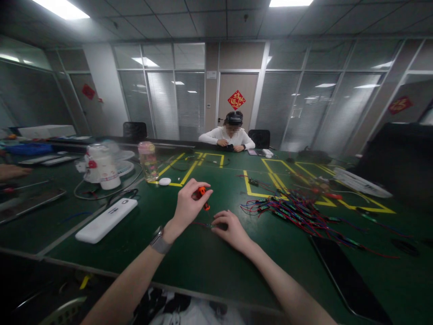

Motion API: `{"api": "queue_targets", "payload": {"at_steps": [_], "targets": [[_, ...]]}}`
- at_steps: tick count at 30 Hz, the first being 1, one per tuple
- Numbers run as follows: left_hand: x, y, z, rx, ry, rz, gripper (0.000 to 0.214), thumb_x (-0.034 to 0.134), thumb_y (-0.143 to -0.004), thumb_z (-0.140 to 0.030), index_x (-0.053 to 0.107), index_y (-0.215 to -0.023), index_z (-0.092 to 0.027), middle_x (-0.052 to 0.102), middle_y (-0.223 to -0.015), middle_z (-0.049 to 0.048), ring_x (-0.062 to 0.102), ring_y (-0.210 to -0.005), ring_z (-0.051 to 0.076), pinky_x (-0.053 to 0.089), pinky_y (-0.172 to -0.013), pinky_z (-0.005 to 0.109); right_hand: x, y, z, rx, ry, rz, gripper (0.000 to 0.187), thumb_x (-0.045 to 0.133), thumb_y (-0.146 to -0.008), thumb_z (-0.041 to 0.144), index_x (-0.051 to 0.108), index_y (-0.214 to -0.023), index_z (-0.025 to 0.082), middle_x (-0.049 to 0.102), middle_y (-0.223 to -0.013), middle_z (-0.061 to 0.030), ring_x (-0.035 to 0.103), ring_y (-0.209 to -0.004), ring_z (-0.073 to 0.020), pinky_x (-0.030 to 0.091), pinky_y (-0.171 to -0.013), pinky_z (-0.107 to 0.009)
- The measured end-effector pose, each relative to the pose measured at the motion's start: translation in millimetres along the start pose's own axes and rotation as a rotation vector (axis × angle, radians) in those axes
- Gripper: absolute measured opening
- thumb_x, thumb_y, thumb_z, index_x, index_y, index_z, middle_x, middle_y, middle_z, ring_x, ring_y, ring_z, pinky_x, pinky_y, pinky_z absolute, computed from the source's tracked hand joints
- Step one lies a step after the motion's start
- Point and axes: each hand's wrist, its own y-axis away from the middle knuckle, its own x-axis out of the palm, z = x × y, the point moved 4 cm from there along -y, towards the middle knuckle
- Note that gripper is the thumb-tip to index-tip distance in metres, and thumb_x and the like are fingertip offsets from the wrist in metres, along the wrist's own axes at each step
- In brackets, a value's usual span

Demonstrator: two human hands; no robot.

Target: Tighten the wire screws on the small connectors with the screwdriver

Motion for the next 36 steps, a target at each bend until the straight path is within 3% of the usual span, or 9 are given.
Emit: {"api": "queue_targets", "payload": {"at_steps": [3,6,8,19,36], "targets": [[1.5,1,-1,-0.005,0.012,0.031,0.021,0.059,-0.087,-0.030,0.065,-0.103,-0.020,0.059,-0.091,0.0034,0.059,-0.080,0.015,0.052,-0.066,0.024,0,0,-1,-0.001,-0.009,0.003,0.010,0.068,-0.077,0.025,0.074,-0.085,0.021,0.067,-0.105,-0.0077,0.061,-0.101,-0.0241,0.040,-0.098,-0.044],[10.4,5,-3,-0.025,0.111,0.163,0.038,0.047,-0.092,-0.023,0.049,-0.130,-0.023,0.059,-0.103,0.0049,0.061,-0.082,0.013,0.053,-0.064,0.021,0,0,-1,-0.004,-0.010,0.004,0.009,0.068,-0.078,0.025,0.074,-0.084,0.021,0.067,-0.105,-0.0077,0.061,-0.100,-0.0235,0.041,-0.098,-0.044],[14.7,7,-3,-0.028,0.113,0.193,0.043,0.044,-0.093,-0.021,0.042,-0.136,-0.024,0.059,-0.108,0.0058,0.062,-0.081,0.013,0.055,-0.066,0.022,1,0,-1,-0.006,-0.006,0.006,0.010,0.068,-0.078,0.024,0.074,-0.085,0.021,0.067,-0.105,-0.0077,0.061,-0.100,-0.0233,0.041,-0.098,-0.044],[11.7,6,17,-0.102,-0.037,0.001,0.033,0.048,-0.093,-0.024,0.050,-0.126,-0.023,0.058,-0.107,0.0052,0.063,-0.085,0.014,0.056,-0.075,0.027,1,0,-2,-0.022,-0.004,-0.003,0.010,0.068,-0.078,0.022,0.074,-0.086,0.020,0.067,-0.104,-0.0082,0.061,-0.099,-0.0234,0.041,-0.097,-0.043],[14.4,6,12,-0.093,0.002,0.042,0.034,0.051,-0.092,-0.025,0.052,-0.125,-0.024,0.060,-0.106,0.0044,0.064,-0.084,0.014,0.057,-0.074,0.027,2,-1,-3,-0.021,-0.003,-0.011,0.010,0.069,-0.076,0.021,0.073,-0.085,0.020,0.068,-0.103,-0.0082,0.063,-0.099,-0.0236,0.040,-0.098,-0.046]]}}
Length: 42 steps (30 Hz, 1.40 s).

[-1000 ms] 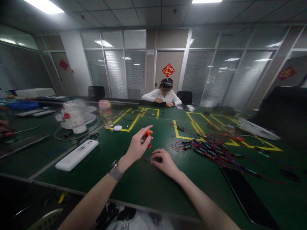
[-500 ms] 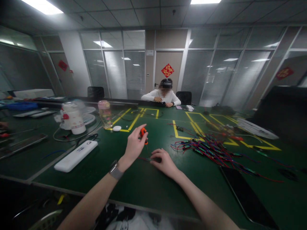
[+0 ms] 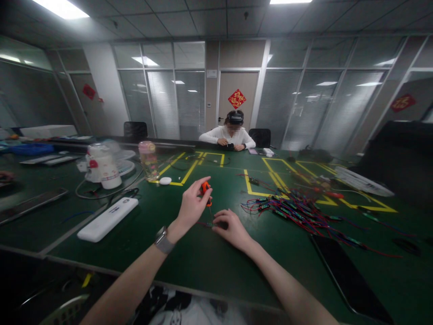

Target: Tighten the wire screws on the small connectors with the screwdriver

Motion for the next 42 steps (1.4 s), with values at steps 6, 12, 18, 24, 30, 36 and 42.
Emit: {"api": "queue_targets", "payload": {"at_steps": [6,12,18,24,30,36,42], "targets": [[-1.2,0.5,-2.0,0.005,0.012,-0.005,0.034,0.051,-0.092,-0.025,0.052,-0.126,-0.023,0.060,-0.104,0.0046,0.064,-0.086,0.014,0.057,-0.074,0.027,0.0,-0.1,0.3,-0.007,0.004,-0.006,0.009,0.070,-0.075,0.020,0.073,-0.083,0.020,0.068,-0.103,-0.0082,0.063,-0.098,-0.0235,0.041,-0.098,-0.046],[-1.1,0.0,-1.7,0.003,0.007,0.000,0.034,0.050,-0.092,-0.025,0.052,-0.126,-0.023,0.059,-0.105,0.0047,0.064,-0.086,0.014,0.057,-0.073,0.026,-0.2,0.0,0.6,0.006,0.000,0.006,0.010,0.070,-0.075,0.021,0.073,-0.084,0.020,0.067,-0.104,-0.0087,0.062,-0.099,-0.0235,0.042,-0.097,-0.045],[-1.8,0.3,-4.0,0.017,-0.021,0.001,0.034,0.050,-0.092,-0.023,0.052,-0.125,-0.024,0.060,-0.105,0.0045,0.064,-0.086,0.014,0.057,-0.073,0.026,-0.2,-0.2,0.7,-0.005,0.005,0.005,0.010,0.070,-0.076,0.022,0.073,-0.085,0.020,0.067,-0.104,-0.0086,0.062,-0.097,-0.0231,0.043,-0.096,-0.044],[-2.3,0.6,-5.5,0.028,-0.015,0.006,0.033,0.050,-0.092,-0.024,0.052,-0.125,-0.023,0.060,-0.107,0.0050,0.064,-0.087,0.014,0.058,-0.074,0.027,-1.3,0.0,2.9,0.009,0.005,0.006,0.010,0.069,-0.076,0.023,0.073,-0.085,0.020,0.067,-0.104,-0.0084,0.062,-0.098,-0.0233,0.042,-0.097,-0.045],[-2.4,0.7,-6.1,0.023,-0.013,0.016,0.034,0.050,-0.092,-0.023,0.052,-0.126,-0.023,0.060,-0.105,0.0048,0.064,-0.087,0.015,0.058,-0.075,0.029,-1.6,-0.2,3.7,0.004,0.002,0.009,0.010,0.069,-0.077,0.023,0.074,-0.085,0.020,0.067,-0.104,-0.0085,0.062,-0.099,-0.0235,0.041,-0.098,-0.045],[-2.5,0.7,-6.6,0.019,-0.007,0.021,0.035,0.050,-0.092,-0.024,0.052,-0.126,-0.023,0.060,-0.105,0.0052,0.064,-0.086,0.015,0.058,-0.074,0.028,-2.3,-0.1,5.1,0.010,-0.006,0.007,0.010,0.069,-0.076,0.023,0.074,-0.084,0.020,0.068,-0.103,-0.0086,0.063,-0.098,-0.0237,0.041,-0.097,-0.045],[-5.5,-0.8,-4.6,0.018,-0.033,-0.030,0.033,0.051,-0.092,-0.025,0.052,-0.125,-0.024,0.060,-0.106,0.0047,0.064,-0.087,0.014,0.057,-0.075,0.027,-1.6,0.0,3.8,0.005,0.004,0.008,0.009,0.069,-0.076,0.022,0.073,-0.084,0.020,0.067,-0.104,-0.0086,0.062,-0.100,-0.0239,0.041,-0.098,-0.046]]}}
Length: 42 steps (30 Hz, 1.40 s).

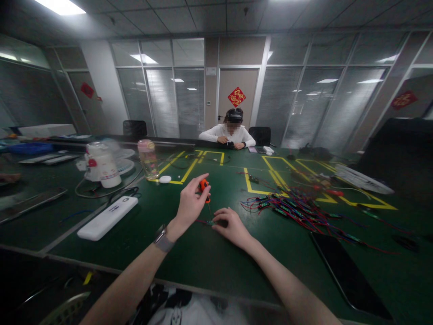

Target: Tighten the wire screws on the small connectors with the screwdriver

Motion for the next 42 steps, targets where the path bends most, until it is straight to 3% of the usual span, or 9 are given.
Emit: {"api": "queue_targets", "payload": {"at_steps": [16,24,29,35,42], "targets": [[4.4,-4,29,-0.082,-0.025,-0.087,0.031,0.051,-0.091,-0.024,0.053,-0.122,-0.020,0.061,-0.107,0.0069,0.065,-0.083,0.015,0.055,-0.073,0.029,-1,0,3,0.026,-0.002,0.003,0.013,0.067,-0.079,0.027,0.073,-0.089,0.020,0.068,-0.104,-0.0086,0.062,-0.098,-0.0233,0.041,-0.097,-0.046],[7.7,-4,43,-0.123,-0.028,-0.112,0.031,0.053,-0.090,-0.024,0.055,-0.121,-0.019,0.062,-0.107,0.0082,0.065,-0.077,0.014,0.053,-0.069,0.028,-6,1,6,0.016,-0.033,-0.049,0.014,0.064,-0.081,0.026,0.072,-0.091,0.020,0.069,-0.098,-0.0074,0.063,-0.093,-0.0217,0.048,-0.088,-0.036],[5.6,-5,54,-0.170,-0.067,-0.156,0.031,0.055,-0.089,-0.025,0.057,-0.118,-0.018,0.064,-0.093,0.0057,0.063,-0.071,0.014,0.052,-0.068,0.028,-8,2,5,0.040,-0.015,-0.042,0.012,0.064,-0.081,0.024,0.073,-0.086,0.019,0.067,-0.089,-0.0063,0.063,-0.084,-0.0200,0.049,-0.078,-0.032],[2.2,-7,48,-0.141,-0.122,-0.156,0.029,0.057,-0.087,-0.025,0.058,-0.116,-0.018,0.062,-0.097,0.0056,0.061,-0.079,0.016,0.050,-0.075,0.031,-5,2,3,0.050,0.007,-0.014,0.010,0.064,-0.079,0.022,0.073,-0.082,0.018,0.064,-0.082,-0.0050,0.061,-0.073,-0.0177,0.049,-0.068,-0.029],[0.9,-7,41,-0.125,-0.124,-0.145,0.027,0.058,-0.087,-0.023,0.058,-0.114,-0.019,0.062,-0.099,0.0055,0.061,-0.084,0.017,0.049,-0.078,0.031,-6,2,6,-0.037,0.070,0.020,0.011,0.059,-0.083,0.019,0.069,-0.082,0.018,0.061,-0.081,-0.0043,0.059,-0.071,-0.0164,0.047,-0.065,-0.027]]}}
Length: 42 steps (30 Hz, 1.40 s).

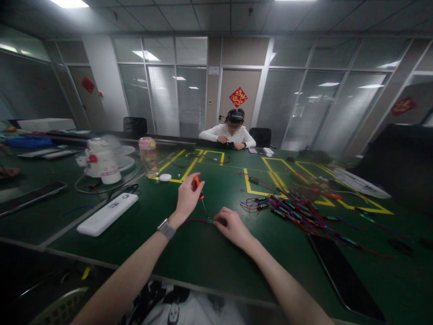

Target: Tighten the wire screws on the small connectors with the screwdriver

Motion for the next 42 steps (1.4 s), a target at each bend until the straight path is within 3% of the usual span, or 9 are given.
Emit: {"api": "queue_targets", "payload": {"at_steps": [8,15,20,29,42], "targets": [[-0.3,0,-2,0.003,0.008,0.014,0.028,0.057,-0.087,-0.022,0.057,-0.115,-0.019,0.061,-0.102,0.0060,0.061,-0.090,0.017,0.049,-0.081,0.031,-7,-1,1,-0.035,0.048,-0.011,0.018,0.052,-0.090,0.024,0.069,-0.087,0.018,0.061,-0.084,-0.0056,0.059,-0.075,-0.0175,0.047,-0.068,-0.028],[0.4,-1,3,-0.003,0.014,0.000,0.029,0.058,-0.087,-0.023,0.057,-0.116,-0.019,0.061,-0.103,0.0062,0.061,-0.090,0.018,0.049,-0.081,0.032,-15,-1,-2,-0.054,0.049,-0.188,0.019,0.051,-0.091,0.028,0.068,-0.090,0.018,0.061,-0.085,-0.0067,0.059,-0.077,-0.0189,0.047,-0.070,-0.029],[1.4,-1,4,-0.015,-0.003,0.012,0.026,0.059,-0.086,-0.021,0.058,-0.112,-0.018,0.063,-0.101,0.0060,0.061,-0.085,0.017,0.049,-0.082,0.032,-14,-2,-17,0.068,0.117,-0.279,0.022,0.051,-0.090,0.026,0.069,-0.086,0.017,0.062,-0.080,-0.0065,0.059,-0.071,-0.0189,0.047,-0.067,-0.030],[-8.4,-4,4,-0.020,-0.092,-0.018,0.024,0.057,-0.088,-0.023,0.057,-0.112,-0.018,0.062,-0.100,0.0062,0.061,-0.085,0.019,0.048,-0.077,0.032,-8,-1,-29,0.196,0.251,-0.125,0.020,0.052,-0.088,0.022,0.072,-0.087,0.016,0.063,-0.083,-0.0069,0.061,-0.078,-0.0209,0.046,-0.071,-0.030],[-11.2,-7,5,-0.026,-0.042,-0.069,0.024,0.056,-0.088,-0.022,0.058,-0.111,-0.017,0.064,-0.100,0.0075,0.061,-0.082,0.018,0.049,-0.076,0.033,-4,-1,-15,0.102,0.177,-0.045,0.020,0.055,-0.089,0.023,0.074,-0.088,0.018,0.062,-0.086,-0.0073,0.060,-0.081,-0.0203,0.047,-0.074,-0.030]]}}
